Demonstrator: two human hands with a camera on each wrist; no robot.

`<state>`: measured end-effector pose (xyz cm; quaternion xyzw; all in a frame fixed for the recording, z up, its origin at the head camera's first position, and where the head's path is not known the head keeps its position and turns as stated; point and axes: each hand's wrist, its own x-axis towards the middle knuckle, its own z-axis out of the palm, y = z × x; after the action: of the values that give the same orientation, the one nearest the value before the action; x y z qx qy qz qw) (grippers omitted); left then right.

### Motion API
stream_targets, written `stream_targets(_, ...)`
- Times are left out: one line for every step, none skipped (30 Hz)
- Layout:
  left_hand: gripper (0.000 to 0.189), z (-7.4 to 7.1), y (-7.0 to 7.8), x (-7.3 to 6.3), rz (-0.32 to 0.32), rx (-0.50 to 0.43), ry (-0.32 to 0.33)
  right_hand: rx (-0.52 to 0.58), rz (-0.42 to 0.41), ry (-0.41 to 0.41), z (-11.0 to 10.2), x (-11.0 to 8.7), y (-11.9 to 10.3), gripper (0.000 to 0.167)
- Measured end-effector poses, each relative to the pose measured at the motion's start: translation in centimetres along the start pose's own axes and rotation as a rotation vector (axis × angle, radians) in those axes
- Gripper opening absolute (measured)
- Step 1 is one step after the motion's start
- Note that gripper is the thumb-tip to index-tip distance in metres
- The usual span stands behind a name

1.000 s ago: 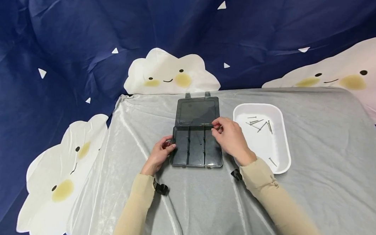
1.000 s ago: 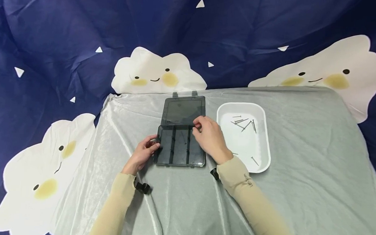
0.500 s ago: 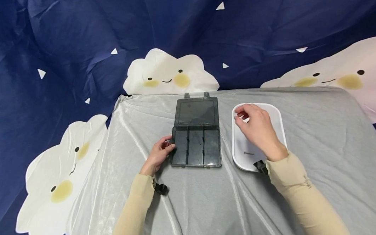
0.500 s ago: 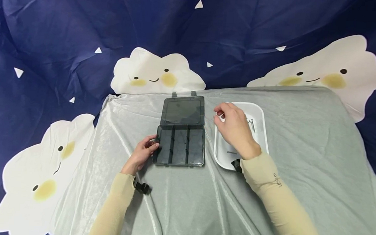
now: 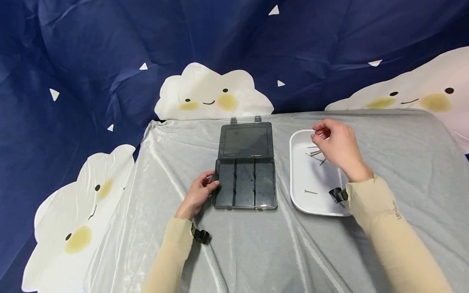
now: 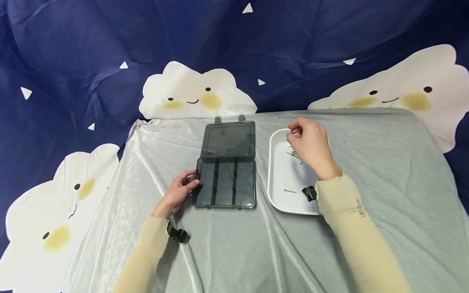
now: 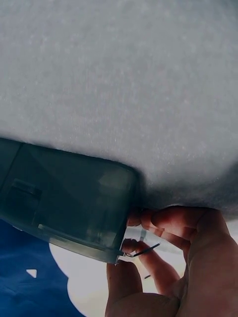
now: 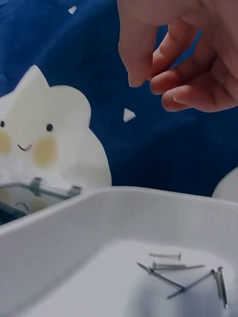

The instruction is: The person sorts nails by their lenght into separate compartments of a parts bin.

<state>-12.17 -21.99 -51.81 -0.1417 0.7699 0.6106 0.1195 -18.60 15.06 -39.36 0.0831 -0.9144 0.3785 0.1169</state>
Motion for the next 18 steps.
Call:
stream_targets(0.045,0.0,0.0,0.0,0.0,0.0,0.0,-0.004,0.009,-0.01,0.0,0.1,0.3,0.015)
stream_targets(0.045,0.0,-0.1,0.0,0.001,0.001,0.001,-0.01,0.015,-0.016,0.0,0.2,0.6,0.015)
stream_targets(0.045,0.1,-0.1,0.0,0.001,0.002,0.002,-0.016,0.021,-0.022,0.0,0.3,0.9,0.014)
stream_targets(0.045,0.0,-0.1,0.1,0.001,0.001,0.003,-0.021,0.027,-0.026,0.1,0.5,1.1,0.014)
stream_targets(0.045,0.0,-0.1,0.1,-0.001,-0.001,0.003,-0.024,0.032,-0.028,0.2,0.6,1.3,0.013)
stream_targets(0.045,0.0,-0.1,0.1,-0.002,-0.002,0.005,-0.027,0.038,-0.031,0.4,0.7,1.5,0.013)
stream_targets(0.045,0.0,-0.1,0.1,-0.003,-0.002,0.005,-0.027,0.043,-0.035,0.5,0.8,1.7,0.013)
stream_targets(0.045,0.0,0.0,0.1,-0.004,-0.002,0.006,-0.03,0.049,-0.037,0.7,1.0,2.0,0.013)
stream_targets(0.045,0.0,0.0,0.1,-0.006,-0.004,0.006,-0.034,0.055,-0.045,0.9,1.1,2.3,0.014)
stream_targets(0.044,0.0,0.0,0.1,-0.006,-0.005,0.006,-0.039,0.06,-0.057,1.1,1.2,2.6,0.014)
stream_targets(0.044,0.0,0.0,0.1,-0.006,-0.005,0.006,-0.046,0.067,-0.073,1.3,1.3,3.0,0.014)
stream_targets(0.045,0.0,0.0,0.1,-0.005,-0.005,0.006,-0.055,0.072,-0.096,1.6,1.5,3.4,0.015)
stream_targets(0.044,0.0,0.0,0.1,-0.005,-0.008,0.005,-0.064,0.076,-0.119,1.8,1.6,3.7,0.015)
stream_targets(0.044,0.0,0.0,0.1,-0.004,-0.011,0.005,-0.074,0.077,-0.14,2.0,1.6,4.0,0.016)
stream_targets(0.044,0.0,0.0,0.1,-0.004,-0.015,0.004,-0.084,0.078,-0.163,2.2,1.7,4.3,0.016)
stream_targets(0.044,0.0,-0.1,0.1,0.0,-0.015,0.004,-0.094,0.077,-0.185,2.4,1.7,4.6,0.016)
stream_targets(0.044,0.0,-0.1,0.1,0.0,-0.018,0.004,-0.103,0.077,-0.206,2.6,1.8,4.9,0.016)
stream_targets(0.044,0.0,-0.2,0.1,0.001,-0.021,0.003,-0.111,0.073,-0.223,2.8,1.8,5.1,0.017)
